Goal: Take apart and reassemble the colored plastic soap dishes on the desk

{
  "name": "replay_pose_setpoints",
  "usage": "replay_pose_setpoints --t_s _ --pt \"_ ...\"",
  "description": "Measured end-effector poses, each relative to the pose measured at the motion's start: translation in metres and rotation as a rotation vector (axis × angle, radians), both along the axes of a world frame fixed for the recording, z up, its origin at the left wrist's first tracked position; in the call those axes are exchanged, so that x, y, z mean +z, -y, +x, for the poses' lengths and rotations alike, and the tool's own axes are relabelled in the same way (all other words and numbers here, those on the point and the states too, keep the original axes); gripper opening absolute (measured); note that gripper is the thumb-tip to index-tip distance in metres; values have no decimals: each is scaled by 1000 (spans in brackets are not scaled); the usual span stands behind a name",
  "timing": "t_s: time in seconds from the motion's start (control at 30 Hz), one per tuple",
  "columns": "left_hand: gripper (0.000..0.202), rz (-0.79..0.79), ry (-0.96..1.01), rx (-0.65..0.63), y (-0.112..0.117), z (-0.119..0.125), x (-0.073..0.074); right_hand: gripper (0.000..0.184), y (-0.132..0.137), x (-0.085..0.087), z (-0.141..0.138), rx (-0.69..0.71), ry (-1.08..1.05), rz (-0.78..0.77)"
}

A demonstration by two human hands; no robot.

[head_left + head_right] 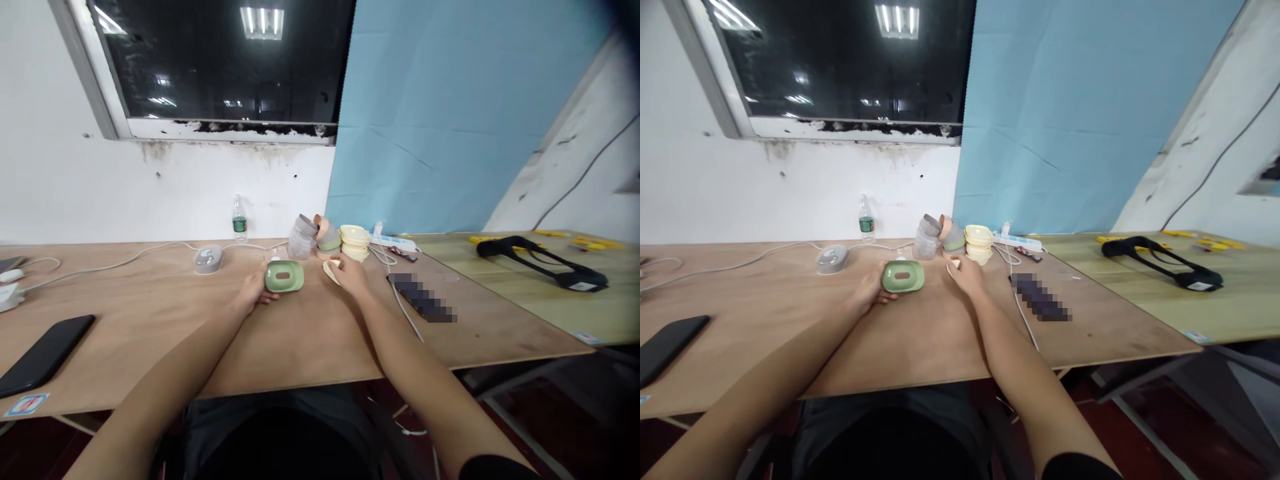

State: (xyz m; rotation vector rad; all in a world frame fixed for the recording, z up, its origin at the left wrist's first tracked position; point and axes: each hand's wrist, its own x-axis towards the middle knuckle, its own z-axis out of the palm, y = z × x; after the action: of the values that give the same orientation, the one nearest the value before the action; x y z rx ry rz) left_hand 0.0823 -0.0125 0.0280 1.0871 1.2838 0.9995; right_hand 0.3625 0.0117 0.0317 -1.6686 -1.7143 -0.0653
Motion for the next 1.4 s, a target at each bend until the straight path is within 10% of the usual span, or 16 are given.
replay_pose_setpoints --t_s 0.23,0.53,0.77,1.03,1.4 --pt "71 50 30 -221 10 47 -8 41 15 -1 -49 457 127 -45" --pt "63 146 -112 -216 5 17 -9 49 7 -7 -45 463 273 -139" --pt "45 839 -827 124 -23 -52 -7 46 -2 -15 -28 391 286 -114" --pt "68 587 -1251 475 -48 -141 -18 56 -5 -12 -19 270 293 -104" --pt "57 530 -1399 386 -38 -117 -17 42 -17 -15 15 57 228 -320"
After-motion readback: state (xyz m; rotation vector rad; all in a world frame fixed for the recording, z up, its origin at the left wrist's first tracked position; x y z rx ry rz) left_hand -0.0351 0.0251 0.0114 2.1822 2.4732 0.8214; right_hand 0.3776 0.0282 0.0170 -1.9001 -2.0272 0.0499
